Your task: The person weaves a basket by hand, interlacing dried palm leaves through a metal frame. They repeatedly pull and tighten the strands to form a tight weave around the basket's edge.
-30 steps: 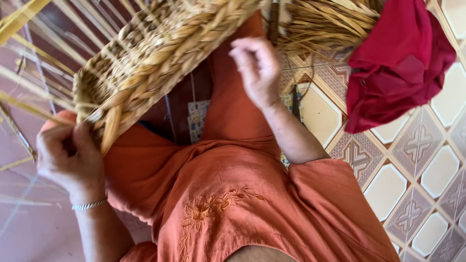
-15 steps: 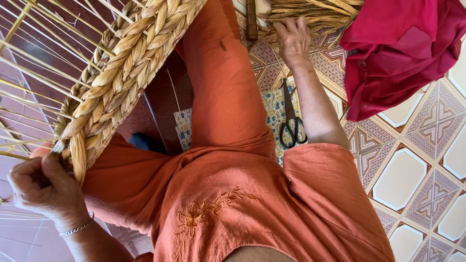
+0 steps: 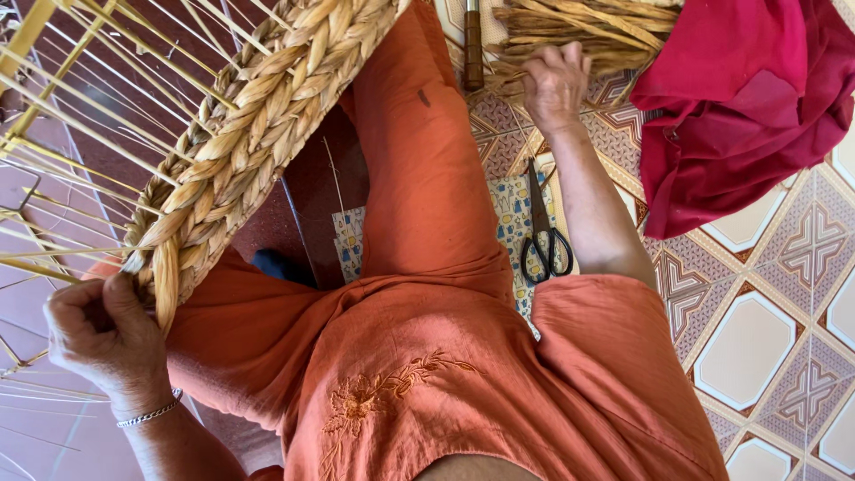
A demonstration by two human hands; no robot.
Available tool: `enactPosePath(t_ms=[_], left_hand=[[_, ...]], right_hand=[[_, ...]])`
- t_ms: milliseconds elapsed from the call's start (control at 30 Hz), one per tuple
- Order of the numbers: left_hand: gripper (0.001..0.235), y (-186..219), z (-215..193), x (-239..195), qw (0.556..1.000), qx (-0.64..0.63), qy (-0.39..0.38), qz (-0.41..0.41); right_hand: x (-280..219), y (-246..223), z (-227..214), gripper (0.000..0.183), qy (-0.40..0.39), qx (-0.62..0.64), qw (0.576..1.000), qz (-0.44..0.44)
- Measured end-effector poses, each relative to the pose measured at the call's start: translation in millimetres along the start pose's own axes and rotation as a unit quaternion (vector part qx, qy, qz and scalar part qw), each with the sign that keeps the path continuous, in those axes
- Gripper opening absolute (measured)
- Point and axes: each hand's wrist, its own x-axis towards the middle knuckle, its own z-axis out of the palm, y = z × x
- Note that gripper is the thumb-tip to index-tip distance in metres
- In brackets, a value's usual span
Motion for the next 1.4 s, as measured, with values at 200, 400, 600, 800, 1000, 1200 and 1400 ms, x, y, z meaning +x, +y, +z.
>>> enactPosePath(t_ms=[200, 400, 600, 800, 1000, 1200, 1400], left_hand=[[0.018, 43, -9, 18, 0.997, 0.066, -0.004, 0.04], [0.024, 135, 3, 5, 0.976, 0.142, 0.093, 0.138], [0.038, 196, 89, -10, 0.887, -0.264, -0.361, 0.115], [0.078, 210, 146, -4, 0.842, -0.443, -0.301, 0.059], [0.039, 193, 128, -8, 0.699, -0.672, -0.166, -0.177], [0.027, 183, 119, 1, 0.69, -0.702, -0.072, -0.161], [0.028, 176, 114, 5, 0.698, -0.698, -0.067, -0.149]], right_hand=[[19, -27, -63, 0.011, -0.027, 0.145, 0.988, 0.043], [36, -100, -150, 0.02, 0.011, 0.34, 0.94, -0.002], [45, -191, -213, 0.023, 0.059, 0.431, 0.9, -0.003], [38, -248, -229, 0.028, 0.036, 0.416, 0.906, -0.063], [22, -257, -225, 0.031, -0.017, 0.394, 0.915, -0.077], [-4, -249, -194, 0.026, -0.089, 0.508, 0.857, -0.001], [-16, -237, -174, 0.017, -0.191, 0.672, 0.689, 0.191]])
